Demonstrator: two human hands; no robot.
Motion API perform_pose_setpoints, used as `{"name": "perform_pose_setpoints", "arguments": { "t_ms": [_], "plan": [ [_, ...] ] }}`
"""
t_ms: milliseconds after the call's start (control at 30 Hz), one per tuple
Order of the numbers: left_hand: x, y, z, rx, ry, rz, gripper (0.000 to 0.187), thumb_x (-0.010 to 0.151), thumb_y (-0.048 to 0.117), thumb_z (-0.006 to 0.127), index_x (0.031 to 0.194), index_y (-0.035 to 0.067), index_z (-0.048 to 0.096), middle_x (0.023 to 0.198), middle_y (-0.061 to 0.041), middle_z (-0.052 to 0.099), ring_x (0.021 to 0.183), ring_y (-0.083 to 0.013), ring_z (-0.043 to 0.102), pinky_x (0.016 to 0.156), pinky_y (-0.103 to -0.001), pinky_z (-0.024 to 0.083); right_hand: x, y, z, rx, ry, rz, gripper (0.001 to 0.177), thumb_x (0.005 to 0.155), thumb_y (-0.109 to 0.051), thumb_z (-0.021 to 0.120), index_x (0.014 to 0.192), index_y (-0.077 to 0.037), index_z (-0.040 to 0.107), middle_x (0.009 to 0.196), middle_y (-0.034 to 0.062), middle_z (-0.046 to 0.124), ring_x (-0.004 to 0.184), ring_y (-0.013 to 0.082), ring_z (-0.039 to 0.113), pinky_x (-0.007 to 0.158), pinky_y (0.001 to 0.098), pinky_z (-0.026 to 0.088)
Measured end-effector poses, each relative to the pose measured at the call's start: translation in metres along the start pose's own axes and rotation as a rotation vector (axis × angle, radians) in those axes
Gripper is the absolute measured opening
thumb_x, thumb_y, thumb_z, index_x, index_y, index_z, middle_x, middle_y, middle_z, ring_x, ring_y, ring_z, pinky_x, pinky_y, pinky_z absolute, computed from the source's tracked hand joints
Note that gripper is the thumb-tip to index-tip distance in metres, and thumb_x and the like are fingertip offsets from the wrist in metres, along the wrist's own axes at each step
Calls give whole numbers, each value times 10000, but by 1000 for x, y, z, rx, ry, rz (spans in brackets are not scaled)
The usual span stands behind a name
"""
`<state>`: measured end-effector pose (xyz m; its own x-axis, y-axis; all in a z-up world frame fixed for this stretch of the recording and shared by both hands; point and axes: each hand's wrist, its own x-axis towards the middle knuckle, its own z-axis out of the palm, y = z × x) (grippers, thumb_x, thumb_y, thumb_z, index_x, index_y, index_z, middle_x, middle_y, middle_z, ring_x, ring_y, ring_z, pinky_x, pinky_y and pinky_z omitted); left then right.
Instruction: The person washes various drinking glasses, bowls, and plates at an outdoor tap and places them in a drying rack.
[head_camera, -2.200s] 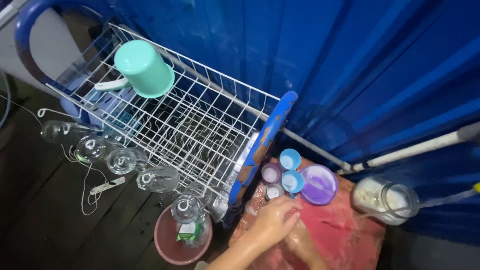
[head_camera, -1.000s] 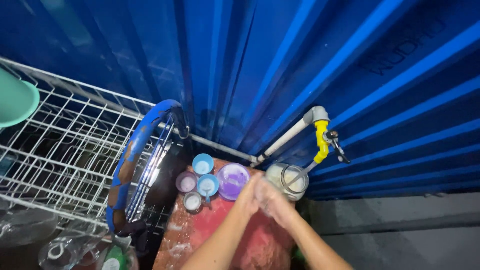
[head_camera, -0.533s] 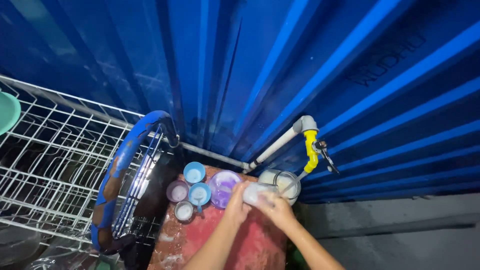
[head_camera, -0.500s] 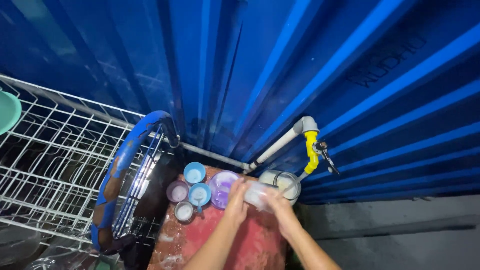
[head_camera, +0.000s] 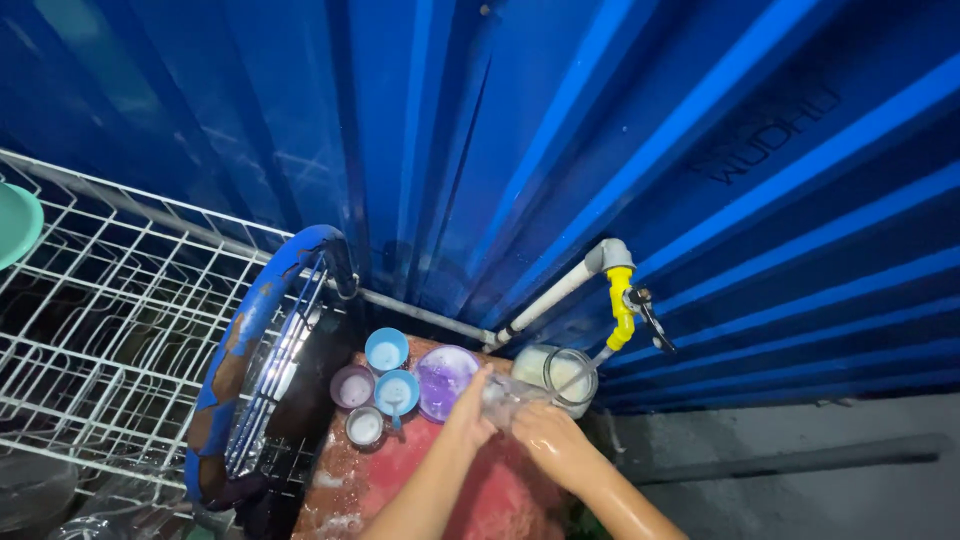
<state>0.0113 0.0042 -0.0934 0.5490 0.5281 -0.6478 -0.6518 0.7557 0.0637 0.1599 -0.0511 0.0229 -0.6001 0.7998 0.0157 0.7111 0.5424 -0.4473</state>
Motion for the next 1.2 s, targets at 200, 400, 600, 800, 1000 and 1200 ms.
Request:
{"name": "perform_pose_setpoints", "arguments": {
  "t_ms": [200, 400, 600, 800, 1000, 1200],
  "plan": [
    [34, -15, -8, 23, 35, 169, 401, 934, 425, 707, 1152, 91, 670, 1087, -100, 726, 1010, -266, 684, 943, -440, 547, 33, 4, 13, 936, 44, 526, 569, 787, -135, 682, 1346, -43, 638, 1258, 218, 664, 1121, 385, 617, 944, 461, 475],
    [1, 0, 21, -46, 82, 132, 392, 897, 417, 674, 1078, 69, 690, 1069, -132, 755, 1001, -297, 714, 938, -459, 569, 18, -4, 1, -67, -21, 52, 602, 712, -103, 710, 1299, -13, 610, 1073, 193, 712, 978, 392, 651, 851, 488, 500],
    [16, -8, -9, -137, -55, 109, 373, 927, 415, 659, 1065, 69, 690, 1040, -138, 738, 966, -316, 711, 935, -484, 565, 31, -8, 27, 1277, 182, 844, 408, 859, -161, 757, 1247, -45, 711, 958, 92, 728, 902, 404, 605, 759, 447, 454],
    [2, -6, 12, -112, -50, 11, 568, 904, 552, 517, 1141, 70, 699, 1104, -138, 758, 992, -323, 729, 894, -507, 585, 13, -26, -47, -296, 356, -221, 370, 620, -177, 763, 968, -90, 669, 925, 90, 715, 984, 338, 716, 943, 603, 476],
    [-39, -5, 28, -86, -104, -8, 569, 943, 600, 492, 1204, 137, 693, 1146, -109, 766, 1007, -304, 724, 781, -471, 556, -13, 51, 22, 472, 237, 191, 144, 860, -190, 773, 956, -90, 733, 919, 53, 745, 903, 269, 706, 809, 428, 565],
    [7, -18, 1, -169, -221, 38, 391, 975, 490, 545, 1092, 146, 688, 1095, -103, 749, 981, -286, 727, 855, -455, 606, -13, 78, 51, 1679, 390, 834, 354, 977, -428, 700, 1041, -80, 692, 830, 53, 696, 731, 228, 661, 603, 409, 510]
  ]
}}
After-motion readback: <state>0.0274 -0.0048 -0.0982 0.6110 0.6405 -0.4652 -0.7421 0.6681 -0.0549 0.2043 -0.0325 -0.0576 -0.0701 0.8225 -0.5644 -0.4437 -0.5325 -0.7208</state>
